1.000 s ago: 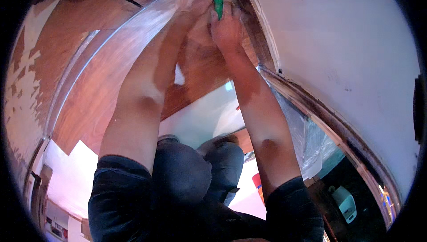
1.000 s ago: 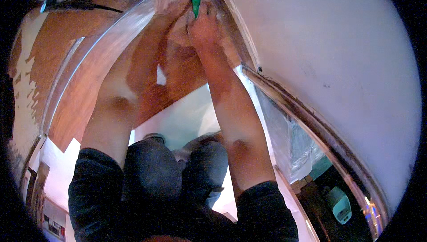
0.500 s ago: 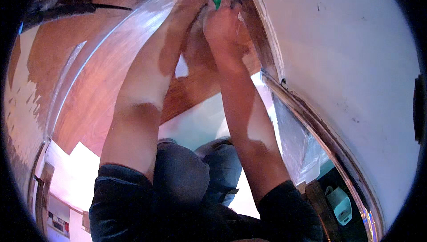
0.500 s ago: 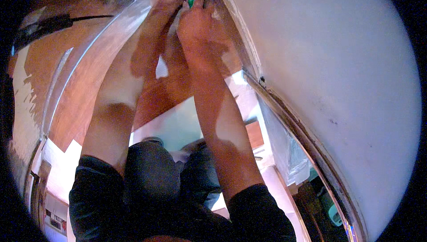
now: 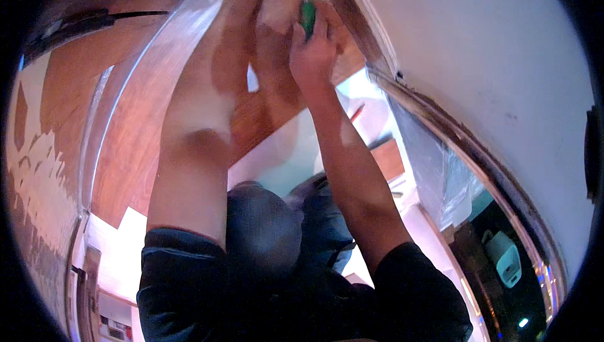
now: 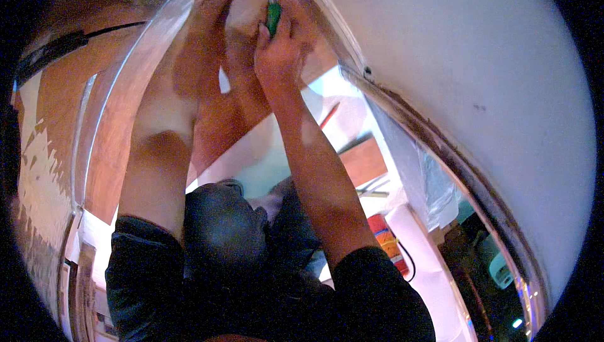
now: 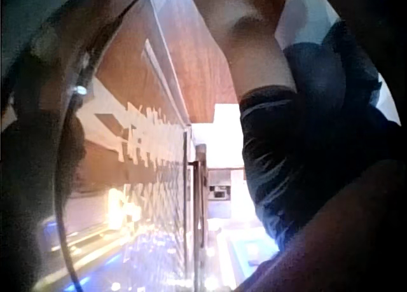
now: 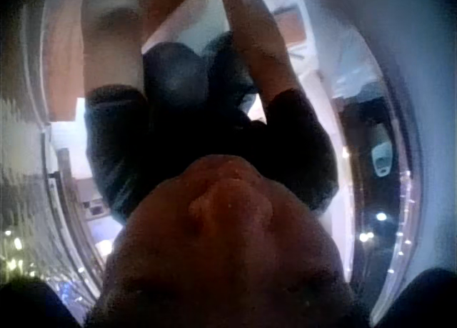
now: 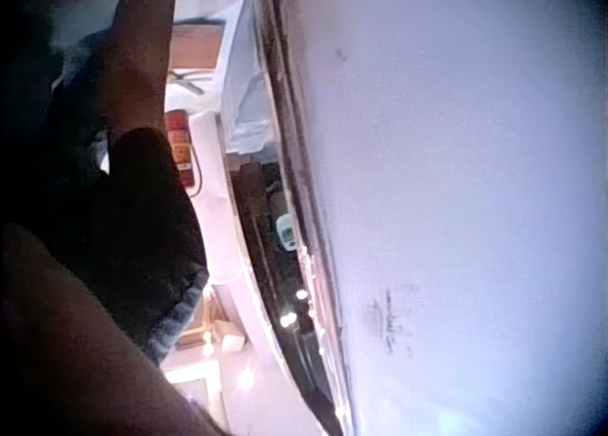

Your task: The person kneels on the floor and installs wooden flooring planks. They use a utility knife to trim the edges of the planks for a precise fit and a pencil to mark cutting lines along the wall.

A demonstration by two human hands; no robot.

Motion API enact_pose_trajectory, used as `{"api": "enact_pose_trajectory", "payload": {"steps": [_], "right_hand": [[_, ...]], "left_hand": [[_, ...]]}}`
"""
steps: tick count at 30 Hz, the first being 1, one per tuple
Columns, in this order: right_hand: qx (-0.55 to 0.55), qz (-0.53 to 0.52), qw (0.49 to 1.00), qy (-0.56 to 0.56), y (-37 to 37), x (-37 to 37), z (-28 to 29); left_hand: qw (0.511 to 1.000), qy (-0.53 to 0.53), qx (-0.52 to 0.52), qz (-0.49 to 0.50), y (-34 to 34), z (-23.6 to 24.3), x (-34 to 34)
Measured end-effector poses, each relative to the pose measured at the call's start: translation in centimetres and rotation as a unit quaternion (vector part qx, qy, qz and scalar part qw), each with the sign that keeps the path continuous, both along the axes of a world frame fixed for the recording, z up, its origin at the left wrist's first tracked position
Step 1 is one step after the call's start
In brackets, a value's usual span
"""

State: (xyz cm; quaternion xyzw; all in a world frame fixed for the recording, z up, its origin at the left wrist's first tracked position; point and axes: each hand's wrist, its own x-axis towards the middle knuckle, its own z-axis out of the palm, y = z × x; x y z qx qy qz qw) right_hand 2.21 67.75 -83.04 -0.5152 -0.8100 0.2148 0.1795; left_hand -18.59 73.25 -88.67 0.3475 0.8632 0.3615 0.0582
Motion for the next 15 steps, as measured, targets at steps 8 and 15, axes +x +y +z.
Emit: {"api": "enact_pose_trajectory", "payload": {"steps": [8,15], "right_hand": [[-0.077,-0.039,0.993,-0.074,-2.9,13.6,3.2],[-0.100,-0.066,0.988,-0.102,-4.8,14.9,6.3]], "left_hand": [[0.842,0.537,0.053,-0.002,-0.3,-3.6,-0.2],[0.996,0.070,0.021,-0.044,-1.3,-1.1,-0.8]]}}
